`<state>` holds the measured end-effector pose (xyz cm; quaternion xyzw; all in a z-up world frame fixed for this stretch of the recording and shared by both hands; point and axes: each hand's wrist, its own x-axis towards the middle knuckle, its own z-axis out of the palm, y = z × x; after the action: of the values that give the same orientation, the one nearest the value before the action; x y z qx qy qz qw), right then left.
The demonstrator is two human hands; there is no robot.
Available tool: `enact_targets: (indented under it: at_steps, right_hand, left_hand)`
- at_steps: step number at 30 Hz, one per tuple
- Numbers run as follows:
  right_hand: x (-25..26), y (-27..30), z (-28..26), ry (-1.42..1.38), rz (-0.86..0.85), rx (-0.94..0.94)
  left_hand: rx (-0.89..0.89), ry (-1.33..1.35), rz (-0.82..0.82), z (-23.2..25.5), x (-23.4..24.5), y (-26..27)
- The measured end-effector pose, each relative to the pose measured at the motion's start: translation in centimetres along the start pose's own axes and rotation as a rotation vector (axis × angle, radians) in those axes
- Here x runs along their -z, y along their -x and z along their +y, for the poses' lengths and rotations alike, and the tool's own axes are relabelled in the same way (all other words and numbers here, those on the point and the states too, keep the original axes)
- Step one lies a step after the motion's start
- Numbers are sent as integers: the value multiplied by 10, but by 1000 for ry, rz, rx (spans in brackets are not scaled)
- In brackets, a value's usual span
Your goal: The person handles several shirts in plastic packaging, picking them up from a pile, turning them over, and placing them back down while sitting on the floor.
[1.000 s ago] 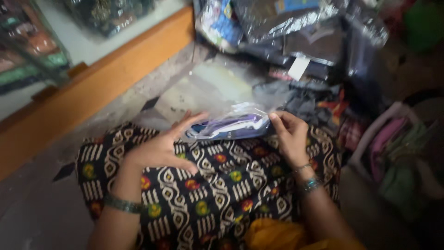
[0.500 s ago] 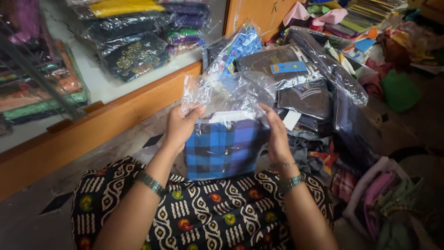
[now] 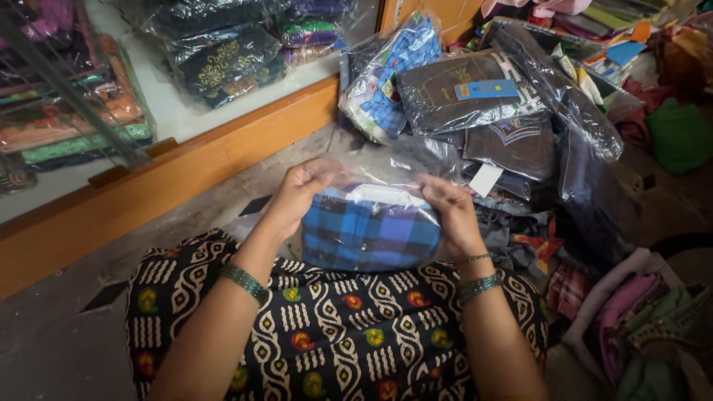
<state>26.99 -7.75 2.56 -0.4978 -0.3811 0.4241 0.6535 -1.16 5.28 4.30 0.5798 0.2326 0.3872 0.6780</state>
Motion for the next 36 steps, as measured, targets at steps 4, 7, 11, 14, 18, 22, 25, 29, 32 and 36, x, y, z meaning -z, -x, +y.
enact_targets:
  at_steps: [4,7,11,14,18,22,25,29,32,36]
  right_hand:
    - [-13,13,-27,-104,-150,1]
    - [-15,23,-46,-52,-201,-49]
    - [-17,21,-35,166,-124,13]
    - [-11,15,-13,69,-3,-19]
    - [-2,7,17,-60,106,-39]
    - [9,4,37,-114,-38,124]
    - [11,2,45,-112,-67,196]
    - [5,5,43,-36,8,169]
    - [9,6,43,-29,-28,193]
    - [15,9,46,-289,-93,168]
  left_hand:
    - [-153,-54,152,-28,0,-8]
    - [-161,-57,235,-27,-7,-5]
    - [-163,118,213,-7,-20,-4]
    - [-74,179,144,-2,-16,-4]
    - [-85,214,35,-15,0,-5]
    - [-161,248,-2,-27,6,-6]
    - [-158,229,8,-30,8,-3]
    - [-208,248,31,-31,8,-1]
    - [-213,130,68,-38,9,-1]
    - [-264,-171,54,-43,10,1]
